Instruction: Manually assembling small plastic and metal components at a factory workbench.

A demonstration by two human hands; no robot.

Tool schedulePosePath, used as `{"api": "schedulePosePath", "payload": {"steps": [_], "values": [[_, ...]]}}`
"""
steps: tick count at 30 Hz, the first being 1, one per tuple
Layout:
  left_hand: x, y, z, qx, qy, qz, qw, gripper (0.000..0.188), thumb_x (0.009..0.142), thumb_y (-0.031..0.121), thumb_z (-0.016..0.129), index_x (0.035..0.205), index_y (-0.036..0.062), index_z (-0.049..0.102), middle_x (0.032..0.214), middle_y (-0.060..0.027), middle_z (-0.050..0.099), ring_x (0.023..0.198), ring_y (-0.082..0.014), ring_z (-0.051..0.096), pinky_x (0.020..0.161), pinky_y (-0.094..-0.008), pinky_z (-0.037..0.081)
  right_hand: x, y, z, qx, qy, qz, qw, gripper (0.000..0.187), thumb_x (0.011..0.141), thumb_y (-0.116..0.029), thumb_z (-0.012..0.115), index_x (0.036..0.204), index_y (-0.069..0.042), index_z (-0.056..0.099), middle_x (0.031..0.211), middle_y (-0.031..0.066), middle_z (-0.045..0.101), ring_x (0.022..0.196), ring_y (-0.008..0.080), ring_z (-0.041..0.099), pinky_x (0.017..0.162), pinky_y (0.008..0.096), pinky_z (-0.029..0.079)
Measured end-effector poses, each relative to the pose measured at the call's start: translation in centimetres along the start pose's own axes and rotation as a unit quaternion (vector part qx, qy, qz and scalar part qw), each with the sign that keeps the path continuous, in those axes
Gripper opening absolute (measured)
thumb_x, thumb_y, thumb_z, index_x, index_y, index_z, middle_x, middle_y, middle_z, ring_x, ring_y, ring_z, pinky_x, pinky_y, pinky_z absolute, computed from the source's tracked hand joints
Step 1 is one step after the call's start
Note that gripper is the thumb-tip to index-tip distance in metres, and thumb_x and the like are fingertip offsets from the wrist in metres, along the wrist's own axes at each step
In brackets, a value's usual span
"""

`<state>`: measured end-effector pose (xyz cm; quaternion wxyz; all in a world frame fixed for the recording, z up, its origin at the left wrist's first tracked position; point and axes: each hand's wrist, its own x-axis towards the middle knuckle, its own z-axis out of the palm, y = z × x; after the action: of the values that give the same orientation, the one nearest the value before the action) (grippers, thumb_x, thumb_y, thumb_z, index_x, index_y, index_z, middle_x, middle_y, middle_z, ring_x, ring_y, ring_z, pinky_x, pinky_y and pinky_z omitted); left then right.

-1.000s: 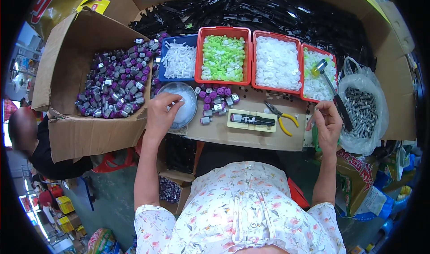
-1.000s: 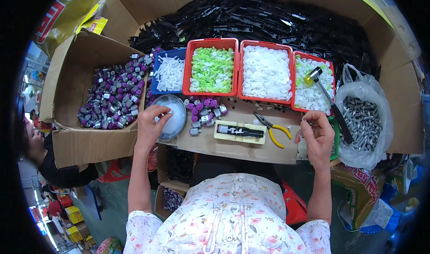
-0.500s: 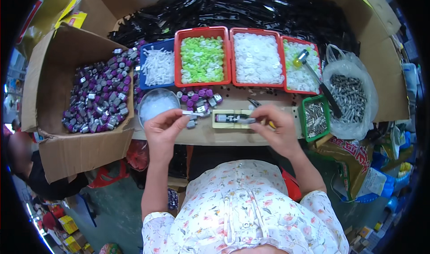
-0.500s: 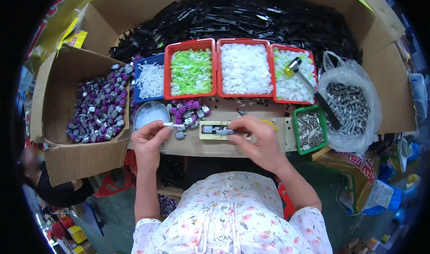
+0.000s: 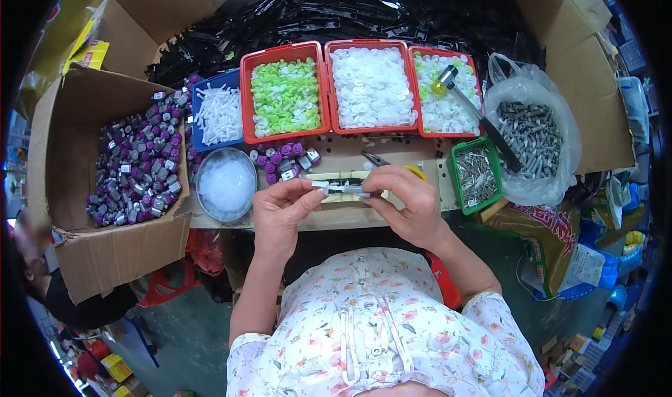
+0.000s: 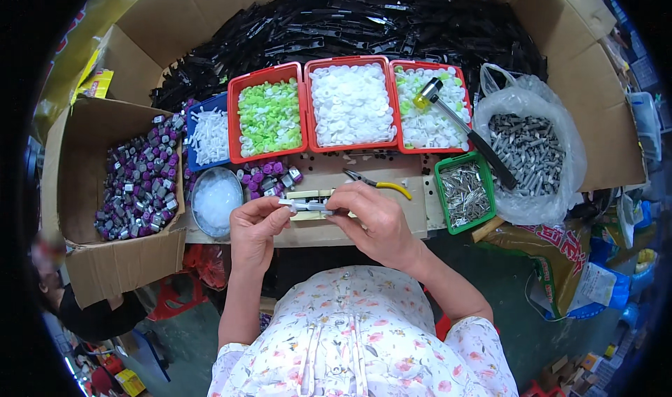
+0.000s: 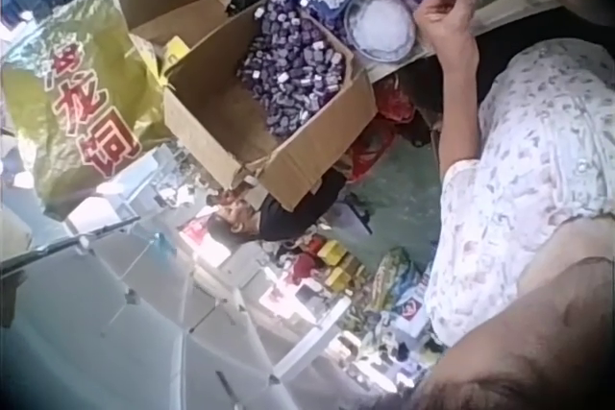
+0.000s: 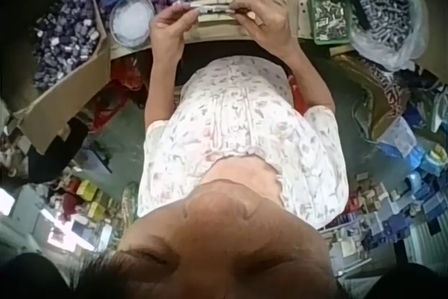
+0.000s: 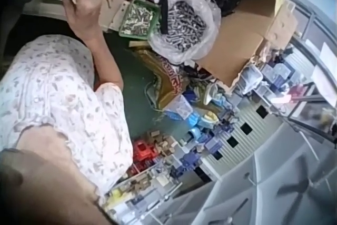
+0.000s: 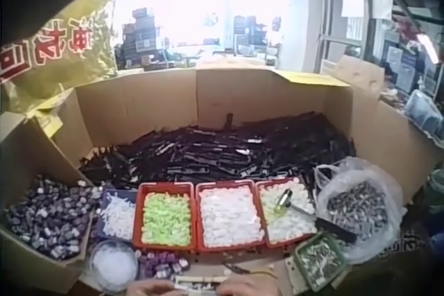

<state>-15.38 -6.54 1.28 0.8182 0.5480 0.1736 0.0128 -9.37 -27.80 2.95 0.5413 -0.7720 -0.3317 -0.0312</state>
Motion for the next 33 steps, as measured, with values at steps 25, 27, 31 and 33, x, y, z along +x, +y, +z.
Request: {"api": "schedulePosePath", "payload": {"steps": [25, 27, 31, 33], "values": [[0.3, -0.4, 0.2, 0.332, -0.086, 0.278, 0.897, 0.017, 0.079, 0.0, 0.077, 0.095, -0.0024, 0.074, 0.087, -0.0114, 0.071, 0.071, -0.0163, 0.066, 0.062, -0.0268, 0.051, -0.1, 1.4, -0.4, -0.11, -0.076, -0.137, 0.982, 0.021, 0.079, -0.005, 0.075, 0.098, -0.004, 0.066, 0.096, 0.0086, 0.066, 0.088, 0.0273, 0.066, 0.072, 0.0369, 0.051], [0.5, -0.4, 0.4, 0.345, -0.083, 0.234, 0.905, 0.012, 0.081, 0.001, 0.075, 0.092, -0.0033, 0.074, 0.084, -0.0121, 0.07, 0.071, -0.0186, 0.067, 0.062, -0.0279, 0.05, 0.0, 1.2, -0.7, -0.121, -0.087, -0.136, 0.979, 0.02, 0.08, -0.009, 0.075, 0.097, -0.004, 0.066, 0.097, 0.0082, 0.065, 0.089, 0.0273, 0.065, 0.073, 0.0376, 0.05], [0.6, -1.1, 0.9, 0.344, -0.073, 0.22, 0.91, 0.011, 0.082, 0.001, 0.074, 0.093, -0.0035, 0.073, 0.081, -0.012, 0.07, 0.071, -0.0188, 0.067, 0.062, -0.0281, 0.05, 0.1, 1.4, -1.6, -0.106, -0.106, -0.082, 0.985, 0.025, 0.082, -0.02, 0.076, 0.097, -0.003, 0.065, 0.098, 0.009, 0.065, 0.092, 0.0285, 0.064, 0.075, 0.0394, 0.049], [0.7, -1.4, 1.1, 0.338, -0.071, 0.234, 0.909, 0.012, 0.082, 0.001, 0.074, 0.093, -0.0034, 0.073, 0.082, -0.0123, 0.07, 0.07, -0.0194, 0.067, 0.062, -0.0285, 0.05, 0.0, 1.7, -1.9, -0.092, -0.121, -0.047, 0.987, 0.026, 0.082, -0.022, 0.075, 0.098, -0.003, 0.066, 0.097, 0.0098, 0.065, 0.09, 0.0291, 0.063, 0.075, 0.0396, 0.049]]}}
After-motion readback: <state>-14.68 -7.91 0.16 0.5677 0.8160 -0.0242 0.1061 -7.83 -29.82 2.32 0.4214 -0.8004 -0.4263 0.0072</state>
